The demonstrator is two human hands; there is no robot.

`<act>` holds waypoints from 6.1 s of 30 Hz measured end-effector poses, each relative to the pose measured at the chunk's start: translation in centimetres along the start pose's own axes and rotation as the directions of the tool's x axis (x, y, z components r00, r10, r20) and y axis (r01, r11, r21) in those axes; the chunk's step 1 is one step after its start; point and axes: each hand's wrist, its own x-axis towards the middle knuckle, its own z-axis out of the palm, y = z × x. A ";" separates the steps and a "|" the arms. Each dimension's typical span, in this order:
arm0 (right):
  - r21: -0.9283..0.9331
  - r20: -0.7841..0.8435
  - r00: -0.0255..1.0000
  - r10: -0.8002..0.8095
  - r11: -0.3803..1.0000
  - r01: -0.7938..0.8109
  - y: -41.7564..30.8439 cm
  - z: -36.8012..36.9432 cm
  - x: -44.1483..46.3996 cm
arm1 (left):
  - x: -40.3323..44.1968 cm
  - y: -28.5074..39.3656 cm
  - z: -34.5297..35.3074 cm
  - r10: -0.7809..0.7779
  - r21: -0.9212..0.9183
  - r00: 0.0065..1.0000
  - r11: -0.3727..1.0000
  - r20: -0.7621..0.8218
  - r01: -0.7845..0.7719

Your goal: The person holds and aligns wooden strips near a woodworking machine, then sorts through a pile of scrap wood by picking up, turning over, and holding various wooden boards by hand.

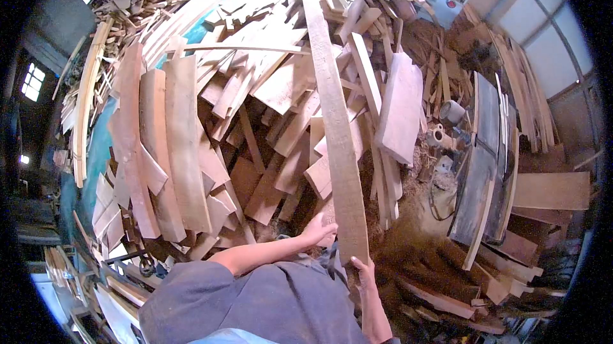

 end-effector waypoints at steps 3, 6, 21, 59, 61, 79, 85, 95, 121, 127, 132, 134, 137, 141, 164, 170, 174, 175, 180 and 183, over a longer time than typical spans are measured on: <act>-0.016 0.026 0.999 -0.020 1.000 0.021 -2.0 2.2 0.5 | -0.9 -2.2 -1.4 -0.291 -0.215 0.815 0.870 0.501 0.443; -0.023 0.094 0.995 -0.026 0.999 0.029 -4.3 5.3 2.2 | -1.6 3.2 -4.3 -0.300 -0.044 0.737 0.912 0.606 0.408; -0.004 0.475 0.879 -0.031 0.999 0.037 -10.7 38.7 15.0 | 9.2 9.5 -23.2 -0.174 -0.856 0.960 0.507 -0.220 -0.104; -0.251 -0.141 0.966 0.216 0.936 -0.246 -0.5 13.5 12.2 | 5.1 -5.1 -60.9 0.234 0.554 0.515 0.151 -0.825 0.819; -0.283 0.118 0.947 0.298 0.924 -0.256 -0.2 15.8 16.9 | 3.6 -6.5 -63.0 0.215 0.500 0.470 0.113 -0.856 0.859; -0.153 -0.112 0.993 0.030 0.987 -0.047 -2.5 52.7 56.3 | -0.6 -18.8 -70.3 0.447 0.735 0.672 -0.046 -0.590 0.676; -0.082 0.017 1.000 -0.025 0.996 0.026 -1.9 50.0 61.1 | -1.0 -19.6 -70.9 0.398 0.696 0.657 -0.062 -0.640 0.716; -0.209 0.226 0.974 0.032 0.978 0.017 -8.1 34.8 38.9 | 2.1 -10.4 -65.5 0.069 0.527 0.527 -0.022 -0.847 0.850; -0.730 0.664 0.741 -0.103 0.125 0.672 -9.0 15.1 2.3 | 5.6 5.9 -8.4 -0.440 -0.797 0.890 0.492 0.119 0.350; -0.856 0.340 0.775 -0.533 0.166 0.490 -7.5 14.2 6.4 | 6.7 8.4 -2.8 -0.236 -0.691 0.961 0.670 0.147 0.270; -0.642 0.034 0.906 -0.422 0.686 0.343 -9.8 9.8 9.8 | 5.1 7.0 -5.4 -0.113 -0.474 0.983 0.864 0.145 0.169; -0.545 -0.020 0.935 -0.354 0.788 0.287 -11.7 10.6 9.0 | 4.0 1.3 -5.4 -0.149 -0.503 0.983 0.845 0.108 0.183; -0.366 -0.110 0.949 -0.296 0.900 0.239 -12.1 11.4 9.2 | 0.8 -3.3 -6.7 -0.344 -0.587 0.931 0.731 0.122 0.347; -0.257 -0.064 0.941 -0.333 0.916 0.307 -11.3 11.6 9.7 | -1.8 -5.7 -5.7 -0.469 -0.715 0.843 0.491 0.263 0.497; -0.780 0.106 0.841 -0.531 0.480 0.402 -8.3 20.1 3.5 | -2.5 -3.0 -5.5 -0.418 -0.633 0.677 0.263 0.606 0.728; -0.863 0.198 0.791 -0.579 0.279 0.421 -8.3 21.0 4.4 | -1.5 -5.0 -5.6 -0.346 -0.579 0.622 0.229 0.703 0.782; -0.874 0.225 0.810 -0.541 0.255 0.413 -8.4 21.2 4.3 | -1.8 -4.7 -6.0 -0.323 -0.599 0.654 0.262 0.685 0.757; -0.875 0.208 0.821 -0.531 0.274 0.399 -8.6 21.3 4.3 | -1.8 -4.0 -6.3 -0.340 -0.587 0.641 0.258 0.688 0.767; -0.770 0.095 0.893 -0.439 0.536 0.346 -9.6 19.8 4.4 | -1.5 -4.4 -6.2 -0.397 -0.602 0.635 0.222 0.662 0.767; -0.557 0.035 0.902 -0.430 0.741 0.374 -8.5 17.3 5.7 | -1.6 -2.6 -6.8 -0.381 -0.634 0.649 0.184 0.658 0.751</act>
